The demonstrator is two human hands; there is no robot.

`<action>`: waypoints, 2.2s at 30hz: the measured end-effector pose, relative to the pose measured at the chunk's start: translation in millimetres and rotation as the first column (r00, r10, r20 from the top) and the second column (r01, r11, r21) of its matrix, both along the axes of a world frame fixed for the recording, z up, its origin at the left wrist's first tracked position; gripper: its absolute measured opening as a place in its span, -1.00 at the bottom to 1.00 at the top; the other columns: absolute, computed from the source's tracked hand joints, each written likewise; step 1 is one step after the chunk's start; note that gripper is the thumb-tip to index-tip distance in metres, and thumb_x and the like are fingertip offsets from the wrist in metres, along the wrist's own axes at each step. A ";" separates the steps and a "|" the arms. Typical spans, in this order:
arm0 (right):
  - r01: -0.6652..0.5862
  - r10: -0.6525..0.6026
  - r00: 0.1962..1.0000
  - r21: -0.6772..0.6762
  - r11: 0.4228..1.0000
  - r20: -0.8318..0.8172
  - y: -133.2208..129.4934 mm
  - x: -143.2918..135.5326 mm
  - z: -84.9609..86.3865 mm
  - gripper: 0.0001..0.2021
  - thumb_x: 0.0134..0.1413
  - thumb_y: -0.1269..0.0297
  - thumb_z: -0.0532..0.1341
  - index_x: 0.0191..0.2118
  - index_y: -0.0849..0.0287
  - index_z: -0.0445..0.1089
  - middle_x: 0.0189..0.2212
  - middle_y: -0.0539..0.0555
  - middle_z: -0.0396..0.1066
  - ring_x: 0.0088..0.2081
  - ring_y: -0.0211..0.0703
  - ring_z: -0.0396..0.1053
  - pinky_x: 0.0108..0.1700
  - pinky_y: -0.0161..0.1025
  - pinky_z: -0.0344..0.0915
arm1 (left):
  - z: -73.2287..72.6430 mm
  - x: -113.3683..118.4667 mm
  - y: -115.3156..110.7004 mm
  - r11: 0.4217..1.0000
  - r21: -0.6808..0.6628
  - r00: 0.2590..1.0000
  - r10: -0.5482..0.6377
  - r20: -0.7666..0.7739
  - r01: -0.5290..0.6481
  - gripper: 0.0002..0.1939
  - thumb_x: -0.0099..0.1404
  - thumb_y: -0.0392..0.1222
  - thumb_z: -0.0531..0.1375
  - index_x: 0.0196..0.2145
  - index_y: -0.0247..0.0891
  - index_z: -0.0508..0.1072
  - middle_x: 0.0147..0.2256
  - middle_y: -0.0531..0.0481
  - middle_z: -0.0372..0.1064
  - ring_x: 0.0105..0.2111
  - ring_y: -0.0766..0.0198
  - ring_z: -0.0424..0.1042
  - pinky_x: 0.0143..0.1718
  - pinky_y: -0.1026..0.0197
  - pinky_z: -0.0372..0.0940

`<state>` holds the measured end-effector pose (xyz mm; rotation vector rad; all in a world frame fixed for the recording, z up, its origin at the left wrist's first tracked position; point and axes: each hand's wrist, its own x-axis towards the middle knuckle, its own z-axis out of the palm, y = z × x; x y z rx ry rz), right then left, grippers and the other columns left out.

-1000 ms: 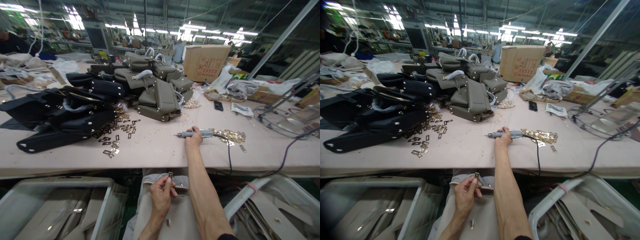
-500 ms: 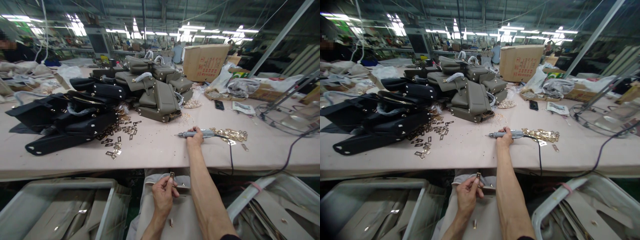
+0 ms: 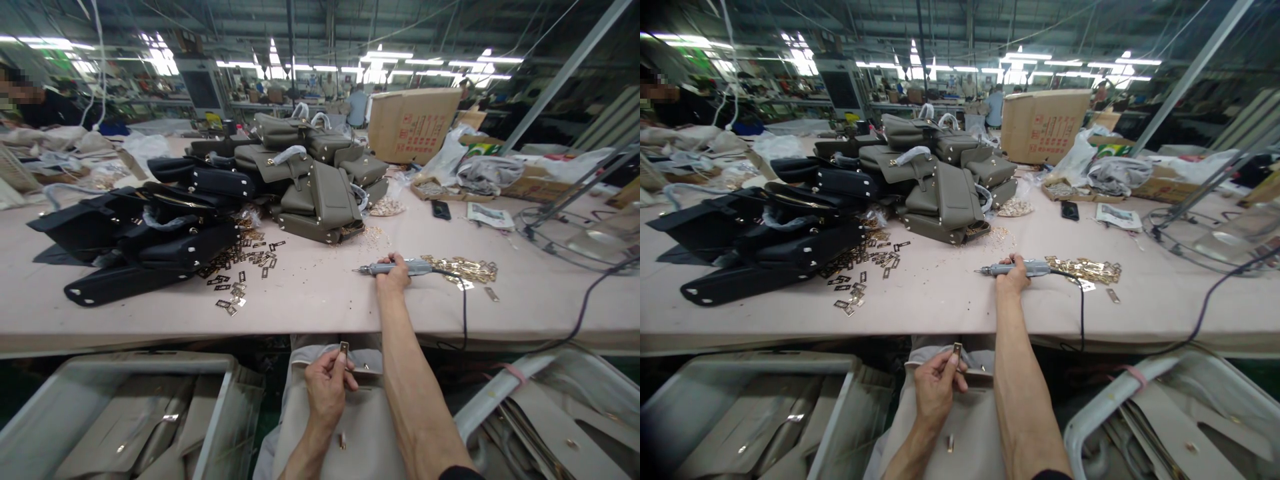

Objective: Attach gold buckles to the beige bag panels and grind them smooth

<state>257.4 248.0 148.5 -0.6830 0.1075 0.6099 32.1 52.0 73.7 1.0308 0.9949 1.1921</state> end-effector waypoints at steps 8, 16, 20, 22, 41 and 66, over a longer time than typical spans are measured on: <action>0.035 -0.034 0.999 -0.015 0.999 0.030 -0.2 1.8 -4.0 -0.79 0.00 0.46 0.33 -0.36 0.18 0.25 -0.44 -0.11 0.37 -0.56 -0.39 0.26 -0.54 -0.37 0.37 | 4.1 -0.1 0.3 1.000 -0.014 1.000 0.002 0.001 -0.002 -0.58 0.34 0.14 0.29 -0.33 -0.35 0.59 -0.47 -0.07 0.51 -0.70 0.35 0.43 -0.67 0.37 0.29; 0.064 -0.063 0.998 -0.025 0.998 0.031 6.2 5.1 -7.5 -0.79 -0.02 0.47 0.32 -0.37 0.16 0.24 -0.45 -0.09 0.38 -0.56 -0.39 0.26 -0.58 -0.40 0.35 | 0.5 0.4 0.0 1.000 -0.017 1.000 -0.005 -0.007 0.005 -0.59 0.36 0.12 0.27 -0.33 -0.35 0.58 -0.48 -0.08 0.52 -0.69 0.34 0.43 -0.65 0.36 0.30; 0.087 -0.087 0.996 -0.044 0.995 0.011 12.5 6.0 -7.4 -0.79 -0.01 0.47 0.31 -0.35 0.17 0.24 -0.44 -0.08 0.39 -0.56 -0.39 0.26 -0.60 -0.41 0.32 | 1.6 1.3 0.7 1.000 -0.015 1.000 -0.006 0.003 0.006 -0.59 0.36 0.12 0.28 -0.34 -0.35 0.57 -0.46 -0.07 0.52 -0.69 0.34 0.43 -0.65 0.36 0.30; 0.092 -0.092 0.996 -0.047 0.995 0.008 13.5 6.1 -7.2 -0.79 0.00 0.46 0.33 -0.34 0.17 0.24 -0.43 -0.08 0.39 -0.56 -0.38 0.26 -0.60 -0.41 0.33 | 1.8 1.7 0.8 1.000 -0.016 1.000 -0.002 0.008 0.002 -0.59 0.35 0.12 0.29 -0.33 -0.35 0.57 -0.46 -0.07 0.52 -0.69 0.34 0.43 -0.66 0.36 0.30; 0.049 -0.051 0.999 -0.093 0.994 -0.015 9.3 10.5 -5.0 -0.64 0.13 0.15 0.43 -0.32 0.14 0.20 -0.47 -0.09 0.41 -0.59 -0.39 0.28 -0.62 -0.41 0.34 | 0.2 1.9 0.7 1.000 -0.022 1.000 0.002 0.010 -0.002 -0.60 0.36 0.11 0.28 -0.31 -0.35 0.59 -0.48 -0.05 0.51 -0.69 0.34 0.44 -0.65 0.37 0.32; 0.070 -0.070 0.998 -0.091 0.993 -0.003 -0.1 11.2 -1.0 -0.69 0.21 0.21 0.38 -0.29 0.14 0.20 -0.46 -0.10 0.41 -0.61 -0.41 0.26 -0.60 -0.41 0.38 | 1.2 -2.8 -2.1 1.000 -0.023 1.000 0.012 0.003 -0.012 -0.59 0.34 0.12 0.29 -0.31 -0.35 0.59 -0.48 -0.06 0.52 -0.69 0.32 0.45 -0.65 0.35 0.33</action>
